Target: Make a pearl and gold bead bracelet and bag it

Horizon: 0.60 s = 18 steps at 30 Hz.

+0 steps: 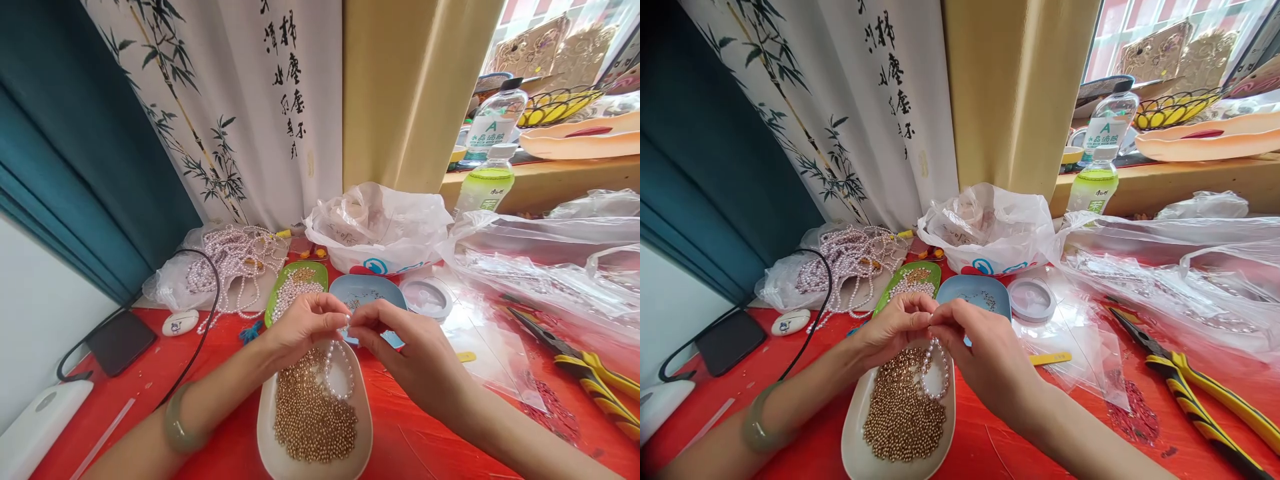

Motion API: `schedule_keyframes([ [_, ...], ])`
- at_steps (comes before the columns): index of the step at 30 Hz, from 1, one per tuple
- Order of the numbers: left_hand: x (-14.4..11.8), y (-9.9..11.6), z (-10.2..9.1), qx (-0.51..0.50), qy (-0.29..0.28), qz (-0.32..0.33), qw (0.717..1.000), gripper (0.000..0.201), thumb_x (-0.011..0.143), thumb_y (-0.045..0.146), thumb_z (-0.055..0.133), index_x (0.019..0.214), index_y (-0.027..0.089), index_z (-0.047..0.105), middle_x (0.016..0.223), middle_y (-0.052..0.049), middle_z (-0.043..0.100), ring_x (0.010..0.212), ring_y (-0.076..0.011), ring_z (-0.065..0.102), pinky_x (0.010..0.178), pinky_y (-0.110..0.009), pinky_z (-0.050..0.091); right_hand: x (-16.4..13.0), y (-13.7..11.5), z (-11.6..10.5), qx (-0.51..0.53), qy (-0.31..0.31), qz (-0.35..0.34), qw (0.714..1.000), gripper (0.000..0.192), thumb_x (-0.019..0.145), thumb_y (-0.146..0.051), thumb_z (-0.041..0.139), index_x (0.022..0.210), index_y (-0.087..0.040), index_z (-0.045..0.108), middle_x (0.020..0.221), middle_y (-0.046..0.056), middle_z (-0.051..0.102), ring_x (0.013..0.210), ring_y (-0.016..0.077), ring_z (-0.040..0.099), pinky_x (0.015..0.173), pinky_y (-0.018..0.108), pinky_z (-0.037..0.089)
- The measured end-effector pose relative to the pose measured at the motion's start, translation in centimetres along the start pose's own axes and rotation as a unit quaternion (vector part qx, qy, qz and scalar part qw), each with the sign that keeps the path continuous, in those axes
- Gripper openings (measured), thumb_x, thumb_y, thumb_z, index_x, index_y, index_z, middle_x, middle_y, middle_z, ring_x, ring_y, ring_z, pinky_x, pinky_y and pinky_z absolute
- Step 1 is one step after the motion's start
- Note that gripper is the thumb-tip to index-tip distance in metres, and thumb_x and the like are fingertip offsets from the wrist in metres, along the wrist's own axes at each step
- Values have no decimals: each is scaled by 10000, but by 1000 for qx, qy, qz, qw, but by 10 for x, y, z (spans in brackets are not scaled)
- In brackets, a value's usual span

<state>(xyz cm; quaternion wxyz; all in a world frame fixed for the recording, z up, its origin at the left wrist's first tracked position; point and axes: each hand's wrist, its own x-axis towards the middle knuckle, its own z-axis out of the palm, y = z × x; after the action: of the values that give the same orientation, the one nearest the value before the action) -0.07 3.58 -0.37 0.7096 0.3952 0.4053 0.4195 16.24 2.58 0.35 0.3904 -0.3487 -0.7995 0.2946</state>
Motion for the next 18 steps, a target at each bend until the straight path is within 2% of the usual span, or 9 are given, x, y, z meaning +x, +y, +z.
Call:
schedule_keyframes([
  [3,-1,2,0,32,11,18,999,187,482,258,772,573,150,650,521,25,571,499,-67,491,518,-198,359,4,0,0,75,-8,49,996,66,779,-182,509,726,-216,527,603,-30,569,534,103,505,480,211,388],
  [6,-3,3,1,46,16,47,998,141,496,213,761,587,153,670,541,16,596,513,-70,496,525,-201,358,7,0,0,177,-19,98,979,73,780,-219,513,710,-203,500,577,-39,530,510,90,489,439,196,378],
  [9,-3,1,3,20,13,40,999,157,480,210,770,595,154,678,555,9,610,537,-80,511,552,-213,370,6,1,1,215,-6,93,972,78,771,-226,533,718,-199,482,582,-44,526,514,86,505,442,189,396],
  [12,-3,-2,4,-11,5,29,1000,204,453,243,789,593,146,677,568,7,607,551,-81,513,571,-218,377,2,3,2,157,23,28,987,52,777,-209,552,764,-197,503,643,-28,572,569,96,553,500,199,444],
  [14,-3,-3,3,-22,-2,19,1000,233,444,270,796,596,139,677,579,4,606,548,-76,509,561,-211,373,1,4,0,65,48,-54,995,36,783,-181,558,804,-193,532,671,-17,593,585,99,561,525,207,455],
  [16,-4,-4,3,-18,-16,2,1000,239,468,294,788,608,134,679,579,0,600,534,-69,498,539,-204,364,0,6,-3,-39,70,-152,985,50,802,-162,539,843,-179,561,682,4,601,589,106,553,528,219,452],
  [18,-6,-4,3,4,-33,-8,999,224,534,313,757,646,132,687,592,-9,601,524,-66,486,521,-203,359,1,8,-8,-133,82,-230,961,99,830,-153,501,884,-155,584,703,37,604,600,120,543,517,233,443],
])
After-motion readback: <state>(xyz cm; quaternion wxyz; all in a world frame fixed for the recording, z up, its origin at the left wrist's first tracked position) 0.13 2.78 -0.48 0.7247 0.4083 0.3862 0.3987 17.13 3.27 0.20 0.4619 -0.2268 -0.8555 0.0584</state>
